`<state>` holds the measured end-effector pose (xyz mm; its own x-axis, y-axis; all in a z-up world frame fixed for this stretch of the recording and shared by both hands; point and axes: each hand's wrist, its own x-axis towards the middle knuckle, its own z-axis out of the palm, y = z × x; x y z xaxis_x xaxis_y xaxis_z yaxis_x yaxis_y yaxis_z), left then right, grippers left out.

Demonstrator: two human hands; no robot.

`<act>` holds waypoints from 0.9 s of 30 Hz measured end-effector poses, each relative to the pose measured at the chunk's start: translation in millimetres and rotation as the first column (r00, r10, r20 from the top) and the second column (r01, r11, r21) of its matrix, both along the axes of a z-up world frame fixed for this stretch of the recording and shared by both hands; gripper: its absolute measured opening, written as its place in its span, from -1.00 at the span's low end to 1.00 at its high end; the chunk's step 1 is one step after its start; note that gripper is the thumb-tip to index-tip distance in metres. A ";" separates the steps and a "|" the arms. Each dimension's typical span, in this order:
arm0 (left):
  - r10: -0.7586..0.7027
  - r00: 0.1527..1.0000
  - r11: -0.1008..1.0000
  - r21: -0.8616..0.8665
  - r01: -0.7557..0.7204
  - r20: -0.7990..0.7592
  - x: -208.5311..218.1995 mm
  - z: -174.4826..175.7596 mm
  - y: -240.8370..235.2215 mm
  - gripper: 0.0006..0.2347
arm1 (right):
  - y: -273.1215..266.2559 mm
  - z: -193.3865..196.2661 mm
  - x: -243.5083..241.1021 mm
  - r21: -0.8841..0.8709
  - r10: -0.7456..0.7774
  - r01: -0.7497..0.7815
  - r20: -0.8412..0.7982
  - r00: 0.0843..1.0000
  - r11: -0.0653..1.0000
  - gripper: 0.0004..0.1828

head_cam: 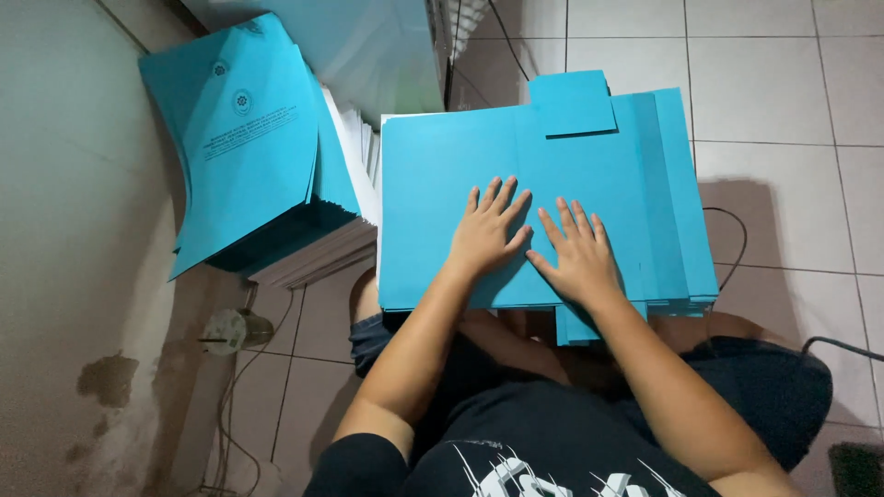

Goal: The person sits on the floor and repeatedly folds light blue paper sheets in half. They smooth the creases with their hands and stack the folded sheets on their lap.

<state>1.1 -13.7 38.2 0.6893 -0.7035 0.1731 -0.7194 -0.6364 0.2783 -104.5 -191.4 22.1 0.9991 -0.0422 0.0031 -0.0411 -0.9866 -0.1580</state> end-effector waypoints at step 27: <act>-0.028 0.999 0.992 0.120 0.033 -0.047 11.7 -13.4 -6.3 -0.49 | -148.9 4.4 47.8 0.252 -0.347 0.352 -0.065 0.936 0.901 -0.28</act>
<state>12.7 -20.0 24.7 0.6723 -0.7383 0.0545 -0.7275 -0.6453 0.2331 -56.7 -340.3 26.5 0.9197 -0.3858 -0.0724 -0.3813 -0.8342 -0.3984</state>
